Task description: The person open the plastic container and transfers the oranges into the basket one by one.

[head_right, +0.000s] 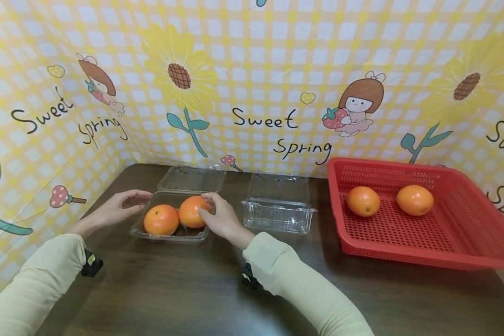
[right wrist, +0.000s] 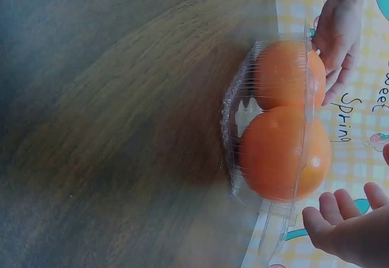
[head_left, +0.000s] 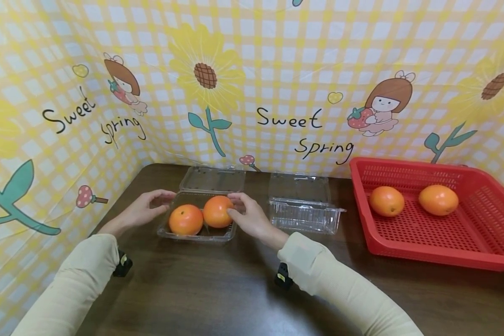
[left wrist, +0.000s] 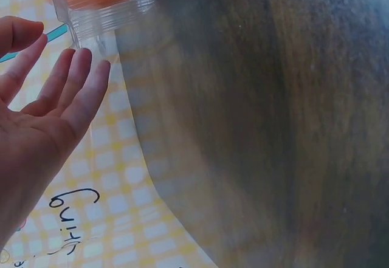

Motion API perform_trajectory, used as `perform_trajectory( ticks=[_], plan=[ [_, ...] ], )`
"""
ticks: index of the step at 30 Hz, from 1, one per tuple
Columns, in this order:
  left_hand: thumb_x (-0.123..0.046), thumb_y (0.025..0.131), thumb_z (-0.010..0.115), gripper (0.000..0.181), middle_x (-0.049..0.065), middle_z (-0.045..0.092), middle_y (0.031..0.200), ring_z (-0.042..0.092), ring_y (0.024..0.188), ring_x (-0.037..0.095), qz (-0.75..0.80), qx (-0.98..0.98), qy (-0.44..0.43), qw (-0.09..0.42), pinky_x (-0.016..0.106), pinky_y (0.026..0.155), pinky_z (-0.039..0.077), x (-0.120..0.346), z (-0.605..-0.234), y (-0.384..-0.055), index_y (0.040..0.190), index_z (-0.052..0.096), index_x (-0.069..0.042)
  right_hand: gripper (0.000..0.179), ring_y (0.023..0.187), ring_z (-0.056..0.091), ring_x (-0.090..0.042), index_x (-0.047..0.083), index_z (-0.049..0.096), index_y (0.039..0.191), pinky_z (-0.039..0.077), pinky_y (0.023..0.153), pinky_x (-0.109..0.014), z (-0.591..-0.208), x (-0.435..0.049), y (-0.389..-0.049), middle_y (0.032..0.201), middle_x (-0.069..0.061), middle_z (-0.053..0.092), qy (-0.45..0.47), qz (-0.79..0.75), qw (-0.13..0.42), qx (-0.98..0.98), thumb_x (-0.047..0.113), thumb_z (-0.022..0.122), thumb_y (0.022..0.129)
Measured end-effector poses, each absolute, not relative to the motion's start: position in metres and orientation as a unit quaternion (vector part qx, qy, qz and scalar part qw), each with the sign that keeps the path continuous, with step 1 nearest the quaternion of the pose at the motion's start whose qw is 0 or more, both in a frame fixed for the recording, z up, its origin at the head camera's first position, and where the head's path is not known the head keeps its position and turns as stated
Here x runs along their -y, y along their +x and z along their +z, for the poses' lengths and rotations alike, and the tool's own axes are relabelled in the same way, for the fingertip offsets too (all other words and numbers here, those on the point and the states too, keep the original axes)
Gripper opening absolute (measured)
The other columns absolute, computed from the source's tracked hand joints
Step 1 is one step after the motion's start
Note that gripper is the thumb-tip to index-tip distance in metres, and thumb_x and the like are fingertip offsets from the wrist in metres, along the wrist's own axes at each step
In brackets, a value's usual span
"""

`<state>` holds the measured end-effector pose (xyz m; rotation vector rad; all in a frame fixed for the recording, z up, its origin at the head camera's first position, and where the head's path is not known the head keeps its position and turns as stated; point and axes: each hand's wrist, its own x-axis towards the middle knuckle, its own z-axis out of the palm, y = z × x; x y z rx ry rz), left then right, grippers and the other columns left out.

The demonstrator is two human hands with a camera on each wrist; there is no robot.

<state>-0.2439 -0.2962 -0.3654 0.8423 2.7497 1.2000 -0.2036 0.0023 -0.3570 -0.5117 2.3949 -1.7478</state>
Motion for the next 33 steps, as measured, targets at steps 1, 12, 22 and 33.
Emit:
perform_trajectory(
  ticks=[1,12,22,33],
  plan=[
    [0.005,0.084,0.051,0.031,0.031,0.052,0.11,0.05,0.098,0.041,0.386,-0.882,0.271,0.014,0.026,0.076,0.048,0.296,-0.366,-0.244,0.114,0.048,0.014,0.037,0.113,0.044,-0.032,0.004,0.047,0.123,0.037,0.094,-0.043,-0.357,-0.003,-0.204,0.124,-0.016,0.048,-0.171,-0.582,0.066,-0.792,0.011,0.053,0.088],
    [0.004,0.083,0.055,0.037,0.033,0.045,0.116,0.057,0.089,0.037,0.401,-0.883,0.237,0.059,0.025,0.065,0.05,0.298,-0.364,-0.244,0.117,0.045,0.014,0.037,0.114,0.043,-0.031,0.004,0.046,0.124,0.036,0.095,-0.041,-0.354,-0.004,-0.206,0.126,-0.016,0.046,-0.169,-0.593,0.07,-0.785,0.011,0.052,0.088],
    [0.007,0.081,0.055,0.041,0.034,0.041,0.12,0.057,0.09,0.037,0.4,-0.888,0.211,0.088,0.035,0.062,0.051,0.296,-0.365,-0.245,0.119,0.042,0.014,0.037,0.113,0.044,-0.034,0.0,0.045,0.123,0.036,0.095,-0.041,-0.333,-0.003,-0.198,0.124,-0.02,0.047,-0.179,-0.595,0.062,-0.781,0.007,0.051,0.088],
    [0.01,0.082,0.05,0.042,0.035,0.038,0.119,0.056,0.093,0.037,0.43,-0.874,0.194,0.117,0.033,0.065,0.053,0.296,-0.366,-0.246,0.121,0.038,0.015,0.039,0.114,0.044,-0.029,0.004,0.045,0.126,0.037,0.095,-0.038,-0.333,0.0,-0.218,0.127,-0.014,0.046,-0.206,-0.558,0.066,-0.801,0.011,0.051,0.088]
  ],
)
